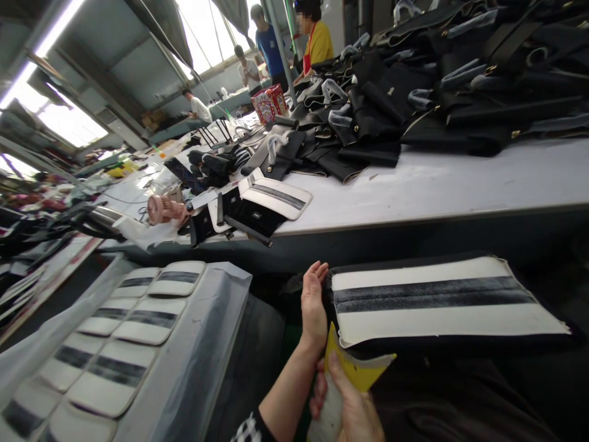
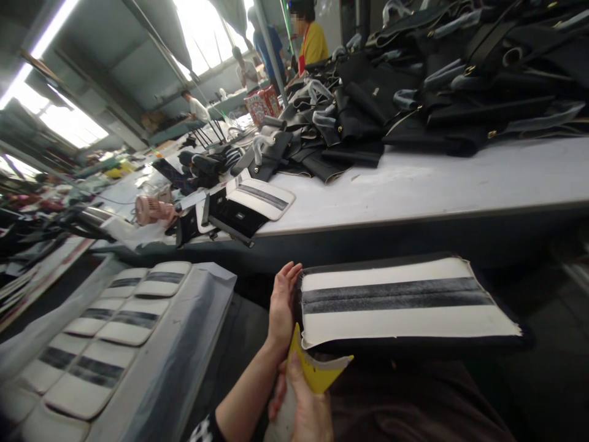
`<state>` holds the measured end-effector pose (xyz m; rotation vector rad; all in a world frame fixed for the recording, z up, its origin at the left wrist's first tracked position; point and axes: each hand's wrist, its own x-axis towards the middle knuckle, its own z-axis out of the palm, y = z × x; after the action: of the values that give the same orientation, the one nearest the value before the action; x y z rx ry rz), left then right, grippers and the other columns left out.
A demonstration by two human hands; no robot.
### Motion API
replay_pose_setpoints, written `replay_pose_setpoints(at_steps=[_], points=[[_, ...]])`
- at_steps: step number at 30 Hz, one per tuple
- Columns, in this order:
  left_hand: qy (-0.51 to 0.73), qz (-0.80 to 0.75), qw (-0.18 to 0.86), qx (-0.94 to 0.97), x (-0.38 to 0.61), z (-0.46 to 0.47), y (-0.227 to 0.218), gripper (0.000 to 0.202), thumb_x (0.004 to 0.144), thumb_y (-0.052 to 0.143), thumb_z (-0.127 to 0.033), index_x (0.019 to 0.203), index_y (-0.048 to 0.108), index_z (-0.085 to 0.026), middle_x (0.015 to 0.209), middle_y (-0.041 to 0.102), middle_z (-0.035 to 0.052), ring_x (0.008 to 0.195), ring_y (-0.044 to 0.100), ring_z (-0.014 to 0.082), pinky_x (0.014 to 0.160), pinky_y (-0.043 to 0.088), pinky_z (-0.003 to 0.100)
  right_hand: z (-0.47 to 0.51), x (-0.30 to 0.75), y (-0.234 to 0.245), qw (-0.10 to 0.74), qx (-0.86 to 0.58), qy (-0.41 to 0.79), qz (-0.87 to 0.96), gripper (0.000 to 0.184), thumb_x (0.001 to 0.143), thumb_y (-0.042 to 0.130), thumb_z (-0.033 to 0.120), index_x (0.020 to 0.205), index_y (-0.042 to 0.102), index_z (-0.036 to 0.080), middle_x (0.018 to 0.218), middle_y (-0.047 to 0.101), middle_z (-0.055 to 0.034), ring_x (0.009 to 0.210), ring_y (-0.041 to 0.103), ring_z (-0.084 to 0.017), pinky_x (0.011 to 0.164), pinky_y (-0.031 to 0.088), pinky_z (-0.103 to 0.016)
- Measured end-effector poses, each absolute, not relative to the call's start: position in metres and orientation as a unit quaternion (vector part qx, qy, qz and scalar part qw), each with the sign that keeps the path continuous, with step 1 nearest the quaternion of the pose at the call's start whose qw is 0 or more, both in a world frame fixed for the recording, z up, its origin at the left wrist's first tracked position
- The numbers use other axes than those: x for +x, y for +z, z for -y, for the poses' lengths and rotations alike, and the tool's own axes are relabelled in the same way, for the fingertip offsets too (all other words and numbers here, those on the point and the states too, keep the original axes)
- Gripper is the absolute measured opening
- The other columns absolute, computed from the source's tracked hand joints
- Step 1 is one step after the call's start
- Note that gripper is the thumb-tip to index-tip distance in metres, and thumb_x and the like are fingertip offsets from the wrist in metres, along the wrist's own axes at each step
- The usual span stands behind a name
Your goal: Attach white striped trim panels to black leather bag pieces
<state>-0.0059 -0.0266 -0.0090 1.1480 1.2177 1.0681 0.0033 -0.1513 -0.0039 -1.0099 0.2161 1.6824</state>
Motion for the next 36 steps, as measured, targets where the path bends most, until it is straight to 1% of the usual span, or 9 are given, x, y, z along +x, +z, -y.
replay_pose_setpoints(at_steps=[2, 4, 7, 10, 16, 24, 29, 33, 36], points=[[0.439, -0.488, 0.512, 0.554, -0.003, 0.030, 0.006, 0.048, 0.100, 0.033, -0.052, 0.132, 0.052, -0.022, 0.134, 0.057, 0.0067, 0.122, 0.053, 0.0234, 0.104, 0.039, 0.033, 0.151, 0.001, -0.005, 0.550, -0.464, 0.680, -0.141, 0.055, 0.037, 0.083, 0.071, 0.051, 0.061, 0.022, 0.040, 0.047, 0.0035, 0.036, 0.039, -0.011, 0.037, 0.032, -0.027], [0.403, -0.483, 0.467, 0.621, -0.002, 0.032, 0.018, 0.043, 0.099, 0.039, -0.047, 0.130, 0.057, -0.023, 0.133, 0.058, 0.0057, 0.122, 0.052, 0.0244, 0.105, 0.037, 0.033, 0.152, 0.001, -0.006, 0.545, -0.472, 0.677, -0.147, 0.056, 0.036, 0.084, 0.069, 0.051, 0.061, 0.021, 0.040, 0.047, 0.0032, 0.035, 0.039, -0.011, 0.036, 0.032, -0.027], [0.383, -0.476, 0.412, 0.676, -0.002, 0.031, 0.025, 0.039, 0.100, 0.041, -0.040, 0.131, 0.057, -0.023, 0.137, 0.056, 0.0053, 0.129, 0.047, 0.0246, 0.110, 0.032, 0.033, 0.155, 0.006, -0.010, 0.537, -0.454, 0.704, -0.099, 0.056, 0.048, 0.082, 0.070, 0.059, 0.061, 0.020, 0.041, 0.046, 0.0042, 0.034, 0.040, -0.011, 0.037, 0.035, -0.027], [0.373, -0.483, 0.381, 0.695, -0.002, 0.030, 0.024, 0.038, 0.101, 0.039, -0.036, 0.131, 0.056, -0.022, 0.136, 0.057, 0.0057, 0.128, 0.049, 0.0231, 0.110, 0.034, 0.033, 0.160, 0.015, -0.014, 0.517, -0.444, 0.731, -0.049, 0.054, 0.060, 0.078, 0.068, 0.066, 0.060, 0.017, 0.043, 0.047, 0.0050, 0.033, 0.043, -0.011, 0.038, 0.041, -0.027], [0.351, -0.493, 0.353, 0.713, -0.002, 0.030, 0.022, 0.037, 0.102, 0.037, -0.033, 0.131, 0.054, -0.019, 0.136, 0.057, 0.0075, 0.128, 0.049, 0.0211, 0.110, 0.036, 0.036, 0.159, 0.036, -0.009, 0.463, -0.410, 0.785, -0.004, 0.056, 0.067, 0.073, 0.069, 0.075, 0.059, 0.016, 0.044, 0.048, 0.0057, 0.032, 0.047, -0.012, 0.037, 0.045, -0.027], [0.334, -0.498, 0.358, 0.716, -0.002, 0.028, 0.025, 0.036, 0.102, 0.039, -0.031, 0.133, 0.053, -0.020, 0.137, 0.055, 0.0066, 0.129, 0.048, 0.0196, 0.112, 0.036, 0.035, 0.151, 0.062, 0.008, 0.409, -0.376, 0.831, -0.016, 0.055, 0.066, 0.076, 0.066, 0.074, 0.060, 0.014, 0.043, 0.047, 0.0063, 0.031, 0.045, -0.009, 0.035, 0.042, -0.022], [0.331, -0.503, 0.360, 0.712, 0.000, 0.028, 0.027, 0.036, 0.101, 0.040, -0.030, 0.133, 0.053, -0.019, 0.138, 0.055, 0.0074, 0.130, 0.048, 0.0208, 0.112, 0.036, 0.036, 0.148, 0.073, 0.007, 0.361, -0.381, 0.851, -0.007, 0.061, 0.059, 0.077, 0.071, 0.072, 0.060, 0.014, 0.038, 0.045, 0.0066, 0.027, 0.042, -0.009, 0.033, 0.035, -0.020], [0.324, -0.512, 0.363, 0.708, 0.003, 0.027, 0.028, 0.036, 0.101, 0.039, -0.029, 0.133, 0.053, -0.018, 0.139, 0.054, 0.0080, 0.131, 0.047, 0.0217, 0.112, 0.036, 0.037, 0.142, 0.083, 0.007, 0.332, -0.388, 0.860, 0.004, 0.062, 0.059, 0.076, 0.072, 0.072, 0.060, 0.014, 0.039, 0.045, 0.0064, 0.028, 0.043, -0.008, 0.033, 0.034, -0.019], [0.319, -0.519, 0.354, 0.710, 0.006, 0.027, 0.029, 0.036, 0.101, 0.038, -0.028, 0.133, 0.053, -0.018, 0.138, 0.054, 0.0082, 0.131, 0.047, 0.0215, 0.112, 0.036, 0.038, 0.139, 0.091, 0.008, 0.308, -0.395, 0.865, 0.008, 0.065, 0.056, 0.075, 0.076, 0.071, 0.060, 0.014, 0.039, 0.045, 0.0064, 0.028, 0.041, -0.008, 0.032, 0.032, -0.018]])
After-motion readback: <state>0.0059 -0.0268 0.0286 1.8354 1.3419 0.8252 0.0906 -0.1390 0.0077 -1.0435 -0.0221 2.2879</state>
